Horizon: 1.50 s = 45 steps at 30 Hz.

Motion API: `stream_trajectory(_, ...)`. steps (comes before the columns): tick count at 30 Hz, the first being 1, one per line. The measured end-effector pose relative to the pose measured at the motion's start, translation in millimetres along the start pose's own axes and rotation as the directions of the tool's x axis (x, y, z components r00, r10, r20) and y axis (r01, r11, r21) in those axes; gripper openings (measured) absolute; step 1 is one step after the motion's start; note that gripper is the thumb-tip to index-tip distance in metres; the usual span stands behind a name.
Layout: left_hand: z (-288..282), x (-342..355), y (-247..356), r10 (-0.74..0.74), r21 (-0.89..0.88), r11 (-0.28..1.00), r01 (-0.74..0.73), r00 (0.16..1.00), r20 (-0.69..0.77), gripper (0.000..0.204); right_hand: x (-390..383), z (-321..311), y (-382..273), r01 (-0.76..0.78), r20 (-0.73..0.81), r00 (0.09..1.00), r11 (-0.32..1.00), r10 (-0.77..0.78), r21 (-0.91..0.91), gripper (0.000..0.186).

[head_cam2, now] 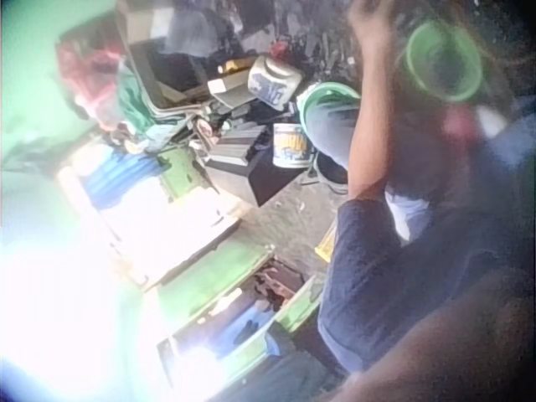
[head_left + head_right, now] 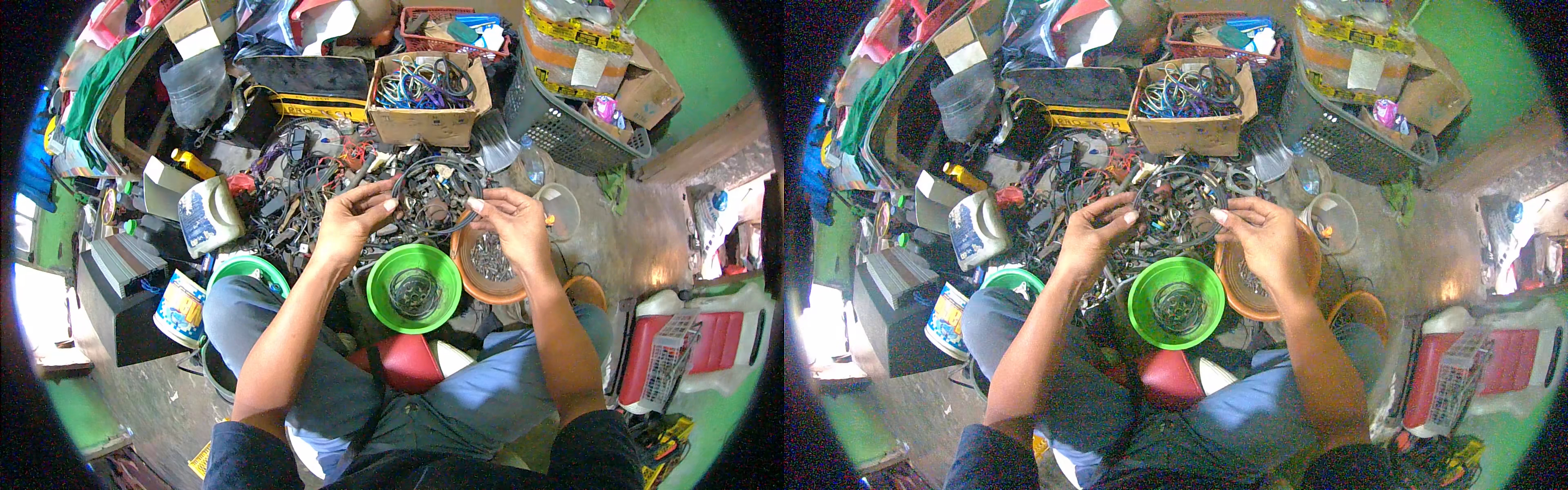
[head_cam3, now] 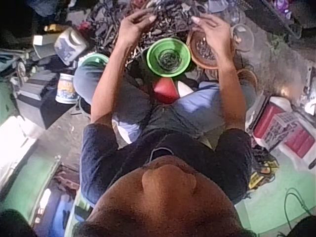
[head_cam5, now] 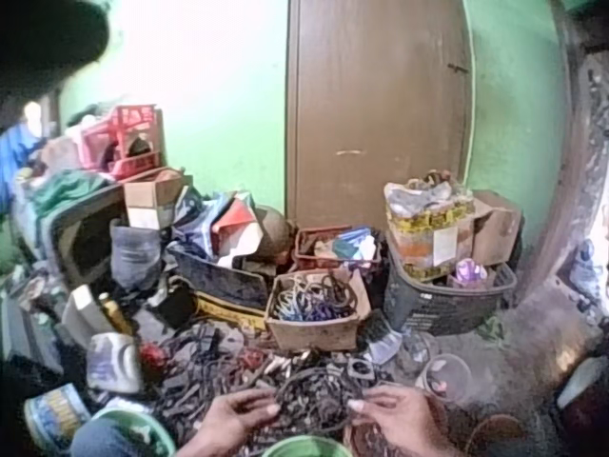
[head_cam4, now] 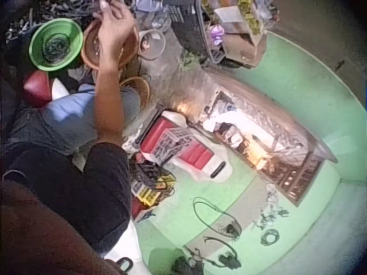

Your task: The person sorts small metal bolts and screws into various containers and then picks up and examines circular metal components and wiring by hand.

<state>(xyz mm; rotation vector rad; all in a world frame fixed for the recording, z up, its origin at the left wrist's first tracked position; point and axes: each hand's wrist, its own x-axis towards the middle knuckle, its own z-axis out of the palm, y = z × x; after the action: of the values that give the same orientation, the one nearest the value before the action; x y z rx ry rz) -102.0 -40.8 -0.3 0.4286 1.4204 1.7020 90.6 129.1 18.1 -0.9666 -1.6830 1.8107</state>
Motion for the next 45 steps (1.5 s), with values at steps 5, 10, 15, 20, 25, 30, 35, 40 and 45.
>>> stream_trajectory(5,0,-1,4,0.007,0.166,0.986,-0.006,1.0,-0.007,0.041,1,2,5,0.019,0.004,1.0,1.0,-0.02,0.025,0.027)
stream_trajectory(10,-3,0,-2,0.004,0.126,0.992,-0.007,1.0,0.022,0.042,4,1,12,0.046,0.014,0.999,0.998,-0.046,0.035,0.024)
stream_trajectory(15,5,-5,8,-0.121,0.079,0.989,0.123,0.992,-0.027,0.038,5,3,18,0.058,-0.015,0.998,0.998,-0.058,0.033,0.025)
stream_trajectory(20,-10,-5,-2,-0.045,0.224,0.974,0.035,0.998,0.038,0.036,4,5,23,0.038,-0.022,0.999,0.999,-0.038,0.01,0.027)
stream_trajectory(25,-17,-13,-4,-0.054,0.191,0.981,0.046,0.998,0.035,0.034,1,11,26,0.016,0.038,0.999,1.0,-0.015,-0.019,0.027)
stream_trajectory(30,-13,-18,-23,-0.08,0.297,0.952,0.071,0.997,0.017,0.028,-3,21,35,-0.029,0.134,0.99,0.99,0.047,-0.136,0.029)
stream_trajectory(35,-17,-12,-52,-0.148,0.247,0.961,0.127,0.987,0.066,0.026,5,21,61,-0.082,0.168,0.98,0.982,0.11,-0.168,0.029)
stream_trajectory(40,-22,-9,-87,-0.103,0.485,0.871,0.083,0.995,0.013,0.026,-6,32,98,-0.318,0.165,0.933,0.948,0.319,-0.033,0.03)
stream_trajectory(45,-64,-2,-167,-0.13,0.699,0.701,0.139,0.989,-0.067,0.034,-11,38,151,-0.387,0.151,0.892,0.891,0.427,-0.236,0.029)
